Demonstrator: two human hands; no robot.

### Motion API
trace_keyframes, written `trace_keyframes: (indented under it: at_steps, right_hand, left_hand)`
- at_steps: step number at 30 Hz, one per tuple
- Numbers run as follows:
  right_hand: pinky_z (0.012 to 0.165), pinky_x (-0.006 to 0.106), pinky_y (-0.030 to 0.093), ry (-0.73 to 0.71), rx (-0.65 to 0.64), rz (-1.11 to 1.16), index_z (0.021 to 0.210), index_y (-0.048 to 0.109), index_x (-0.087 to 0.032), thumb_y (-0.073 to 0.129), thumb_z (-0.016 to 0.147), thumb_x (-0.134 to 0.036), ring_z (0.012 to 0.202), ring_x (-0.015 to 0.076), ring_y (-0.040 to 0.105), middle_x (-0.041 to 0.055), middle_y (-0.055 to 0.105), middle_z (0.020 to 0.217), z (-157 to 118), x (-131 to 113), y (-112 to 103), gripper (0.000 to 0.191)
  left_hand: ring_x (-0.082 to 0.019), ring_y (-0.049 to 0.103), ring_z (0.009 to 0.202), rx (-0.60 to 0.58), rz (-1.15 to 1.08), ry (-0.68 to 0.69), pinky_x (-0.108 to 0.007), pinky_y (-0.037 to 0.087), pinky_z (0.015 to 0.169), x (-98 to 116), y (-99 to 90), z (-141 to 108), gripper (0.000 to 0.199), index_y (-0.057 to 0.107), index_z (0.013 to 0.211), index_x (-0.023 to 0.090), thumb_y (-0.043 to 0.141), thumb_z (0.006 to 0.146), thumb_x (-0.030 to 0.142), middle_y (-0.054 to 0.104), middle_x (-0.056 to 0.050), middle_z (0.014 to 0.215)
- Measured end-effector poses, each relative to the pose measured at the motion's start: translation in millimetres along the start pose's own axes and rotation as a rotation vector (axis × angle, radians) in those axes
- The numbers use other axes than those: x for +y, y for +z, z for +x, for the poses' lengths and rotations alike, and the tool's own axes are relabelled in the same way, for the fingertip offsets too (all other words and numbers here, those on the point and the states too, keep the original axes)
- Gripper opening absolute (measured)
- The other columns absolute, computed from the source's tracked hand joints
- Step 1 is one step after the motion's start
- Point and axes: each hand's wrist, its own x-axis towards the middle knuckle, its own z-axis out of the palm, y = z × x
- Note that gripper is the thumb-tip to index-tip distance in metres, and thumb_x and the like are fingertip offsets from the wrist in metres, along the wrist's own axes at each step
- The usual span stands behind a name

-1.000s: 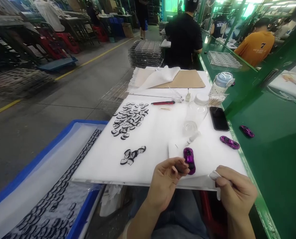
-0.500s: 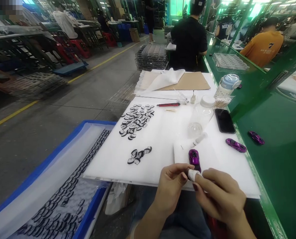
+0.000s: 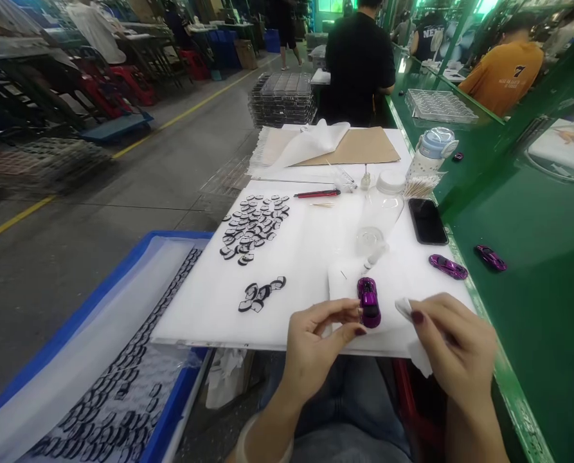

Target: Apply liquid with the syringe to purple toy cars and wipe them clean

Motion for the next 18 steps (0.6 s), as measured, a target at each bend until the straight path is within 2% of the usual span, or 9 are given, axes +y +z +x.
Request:
trace_keyframes:
  at_steps: [2, 3, 5, 7, 9, 14, 18]
  right_hand:
    - [0.053, 0.026, 0.046, 0.183, -0.038, 0.047, 0.09, 0.074, -0.02, 0.061, 0.091, -0.024, 0.061, 0.0142, 0.061, 0.003, 0.066, 0.073, 0.8, 9.4, 6.7, 0.014]
    - [0.055, 0.026, 0.048, 0.229, -0.06, 0.05, 0.088, 0.074, -0.019, 0.062, 0.09, -0.026, 0.064, 0.0152, 0.062, 0.0031, 0.066, 0.073, 1.0, 12.8, 11.5, 0.014]
    - [0.057, 0.026, 0.049, 0.253, -0.072, 0.023, 0.087, 0.073, -0.018, 0.064, 0.088, -0.028, 0.065, 0.0152, 0.063, 0.0024, 0.067, 0.073, 0.9, 16.7, 20.4, 0.014]
    - [0.056, 0.026, 0.047, 0.243, -0.068, -0.012, 0.086, 0.073, -0.018, 0.063, 0.088, -0.028, 0.062, 0.0142, 0.062, 0.0017, 0.066, 0.071, 0.0, 17.6, 25.5, 0.014]
    - [0.055, 0.025, 0.046, 0.228, -0.087, -0.032, 0.087, 0.073, -0.018, 0.062, 0.089, -0.027, 0.061, 0.0136, 0.061, 0.0014, 0.066, 0.072, -1.0, 16.9, 26.1, 0.014]
    - [0.055, 0.025, 0.045, 0.206, -0.176, -0.045, 0.09, 0.072, -0.018, 0.064, 0.088, -0.025, 0.061, 0.0136, 0.061, 0.0009, 0.066, 0.073, -1.4, 17.0, 20.8, 0.011]
    - [0.057, 0.025, 0.046, 0.213, -0.206, -0.043, 0.09, 0.071, -0.018, 0.064, 0.088, -0.024, 0.064, 0.0146, 0.063, 0.0012, 0.066, 0.074, -0.5, 17.7, 20.2, 0.009]
  left_hand:
    - [-0.022, 0.072, 0.077, 0.029, 0.306, 0.208, -0.034, 0.062, 0.073, -2.6, 1.4, 3.6, 0.018, 0.081, 0.094, 0.022, 0.082, 0.076, 0.026, 0.079, -0.007, 0.086]
    - [-0.022, 0.072, 0.078, 0.023, 0.43, 0.319, -0.034, 0.061, 0.075, -4.5, 3.2, 5.5, 0.016, 0.08, 0.095, 0.022, 0.079, 0.079, 0.023, 0.079, -0.007, 0.088]
    - [-0.021, 0.071, 0.081, -0.012, 0.591, 0.499, -0.033, 0.06, 0.076, -9.1, 7.5, 8.9, 0.018, 0.078, 0.101, 0.022, 0.072, 0.084, 0.018, 0.077, -0.007, 0.089]
    - [-0.019, 0.069, 0.08, -0.036, 0.664, 0.59, -0.031, 0.059, 0.073, -13.5, 10.6, 11.2, 0.018, 0.076, 0.104, 0.02, 0.069, 0.087, 0.016, 0.074, -0.007, 0.087]
    - [-0.018, 0.067, 0.081, -0.05, 0.679, 0.592, -0.03, 0.059, 0.073, -16.8, 11.4, 12.4, 0.018, 0.075, 0.105, 0.018, 0.069, 0.088, 0.017, 0.07, -0.006, 0.088]
    - [-0.017, 0.067, 0.085, -0.088, 0.616, 0.495, -0.028, 0.058, 0.078, -18.9, 7.9, 12.8, 0.024, 0.074, 0.108, 0.018, 0.075, 0.083, 0.019, 0.066, -0.006, 0.095]
    - [-0.016, 0.067, 0.086, -0.079, 0.598, 0.403, -0.027, 0.058, 0.078, -16.9, 8.1, 13.9, 0.022, 0.073, 0.108, 0.02, 0.064, 0.089, 0.013, 0.065, -0.005, 0.095]
